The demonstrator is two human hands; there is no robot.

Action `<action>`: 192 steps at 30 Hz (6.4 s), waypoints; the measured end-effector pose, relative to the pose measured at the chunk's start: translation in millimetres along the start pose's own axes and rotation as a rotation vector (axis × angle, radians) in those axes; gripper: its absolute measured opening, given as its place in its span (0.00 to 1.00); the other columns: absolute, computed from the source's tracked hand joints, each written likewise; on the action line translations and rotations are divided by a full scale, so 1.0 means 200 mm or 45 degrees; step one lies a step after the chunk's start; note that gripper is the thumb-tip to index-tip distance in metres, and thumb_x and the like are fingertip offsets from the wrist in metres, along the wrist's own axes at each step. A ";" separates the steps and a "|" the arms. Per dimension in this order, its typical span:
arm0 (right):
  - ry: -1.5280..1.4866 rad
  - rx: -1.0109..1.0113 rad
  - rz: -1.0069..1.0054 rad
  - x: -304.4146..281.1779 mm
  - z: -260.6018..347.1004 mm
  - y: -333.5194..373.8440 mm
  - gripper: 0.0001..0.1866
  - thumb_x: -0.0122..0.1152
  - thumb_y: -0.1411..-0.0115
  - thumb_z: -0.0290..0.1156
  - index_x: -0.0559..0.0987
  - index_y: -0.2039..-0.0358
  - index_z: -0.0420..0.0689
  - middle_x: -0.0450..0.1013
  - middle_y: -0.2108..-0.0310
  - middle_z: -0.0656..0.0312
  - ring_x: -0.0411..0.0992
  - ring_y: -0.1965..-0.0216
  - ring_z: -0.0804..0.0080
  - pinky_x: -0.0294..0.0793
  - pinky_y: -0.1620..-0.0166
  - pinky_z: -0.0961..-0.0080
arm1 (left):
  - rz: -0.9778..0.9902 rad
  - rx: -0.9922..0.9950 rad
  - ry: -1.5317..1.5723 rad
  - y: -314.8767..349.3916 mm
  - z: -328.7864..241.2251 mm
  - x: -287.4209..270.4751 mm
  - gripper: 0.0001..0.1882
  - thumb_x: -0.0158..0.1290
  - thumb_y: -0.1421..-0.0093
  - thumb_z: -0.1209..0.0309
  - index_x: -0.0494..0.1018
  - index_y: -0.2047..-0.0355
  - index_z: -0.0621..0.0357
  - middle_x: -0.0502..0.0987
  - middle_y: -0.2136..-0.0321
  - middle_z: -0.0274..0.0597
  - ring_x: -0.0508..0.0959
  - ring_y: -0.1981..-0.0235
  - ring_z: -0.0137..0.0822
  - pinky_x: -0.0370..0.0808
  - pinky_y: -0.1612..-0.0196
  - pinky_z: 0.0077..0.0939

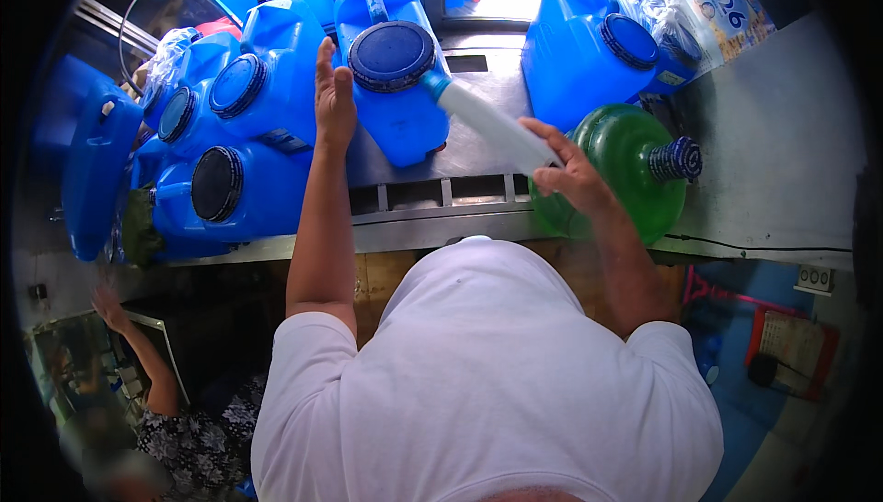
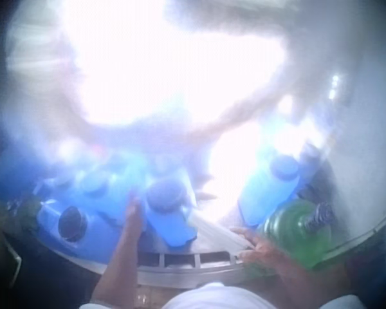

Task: The person fills several blue plastic jerrycans and a large clear water bottle with water from a dispenser nozzle. They then carry the filled containers out of the stall and place them on the sidewalk.

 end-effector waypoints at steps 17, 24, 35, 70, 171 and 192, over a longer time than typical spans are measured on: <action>0.007 -0.031 -0.122 -0.06 0.00 -0.03 0.39 0.60 0.46 0.27 0.63 0.32 0.51 0.71 0.59 0.62 0.68 0.69 0.80 0.72 0.65 0.80 | -0.017 0.017 -0.107 -0.05 0.06 0.03 0.43 0.45 0.37 0.34 0.65 0.38 0.60 0.73 0.44 0.49 0.75 0.45 0.42 0.69 0.42 0.35; 0.201 -0.067 0.087 0.05 0.01 0.02 0.39 0.62 0.46 0.26 0.63 0.32 0.49 0.72 0.49 0.57 0.71 0.61 0.77 0.74 0.57 0.75 | 0.020 0.031 0.024 -0.04 0.02 0.04 0.43 0.43 0.36 0.33 0.66 0.39 0.60 0.76 0.49 0.48 0.75 0.46 0.38 0.69 0.42 0.33; 0.385 -0.241 0.163 0.22 0.01 -0.01 0.39 0.63 0.46 0.29 0.63 0.33 0.47 0.69 0.45 0.54 0.70 0.48 0.67 0.69 0.44 0.68 | 0.083 0.102 0.065 0.04 0.02 0.04 0.50 0.41 0.40 0.28 0.53 0.30 0.53 0.67 0.39 0.55 0.65 0.36 0.48 0.60 0.34 0.41; 0.356 -0.059 -0.005 -0.14 0.19 -0.03 0.40 0.62 0.47 0.26 0.63 0.32 0.47 0.70 0.49 0.58 0.69 0.54 0.74 0.72 0.50 0.73 | 0.164 0.033 -0.220 -0.08 0.08 0.02 0.71 0.77 0.65 0.51 0.43 0.27 0.47 0.63 0.36 0.51 0.64 0.35 0.50 0.60 0.33 0.44; 1.555 0.095 -1.375 -2.16 -0.66 0.76 0.31 0.68 0.43 0.35 0.71 0.40 0.39 0.75 0.49 0.45 0.75 0.49 0.49 0.74 0.47 0.59 | 0.120 -0.092 -0.541 0.02 -0.20 0.04 0.56 0.75 0.56 0.60 0.54 0.31 0.55 0.62 0.34 0.52 0.64 0.35 0.47 0.64 0.34 0.40; 2.021 -0.462 -0.111 -0.41 0.93 -0.91 0.26 0.63 0.41 0.36 0.74 0.43 0.44 0.75 0.49 0.50 0.74 0.48 0.53 0.71 0.42 0.59 | 0.312 -0.190 -0.622 -0.32 -0.07 -0.28 0.60 0.78 0.67 0.56 0.61 0.33 0.49 0.60 0.33 0.48 0.71 0.40 0.44 0.75 0.45 0.43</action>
Point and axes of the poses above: each hand's wrist, its own y-axis away from the middle knuckle, its own x-axis out of the palm, z = x × y, the point moved 3 cm from there along -y, towards the middle knuckle
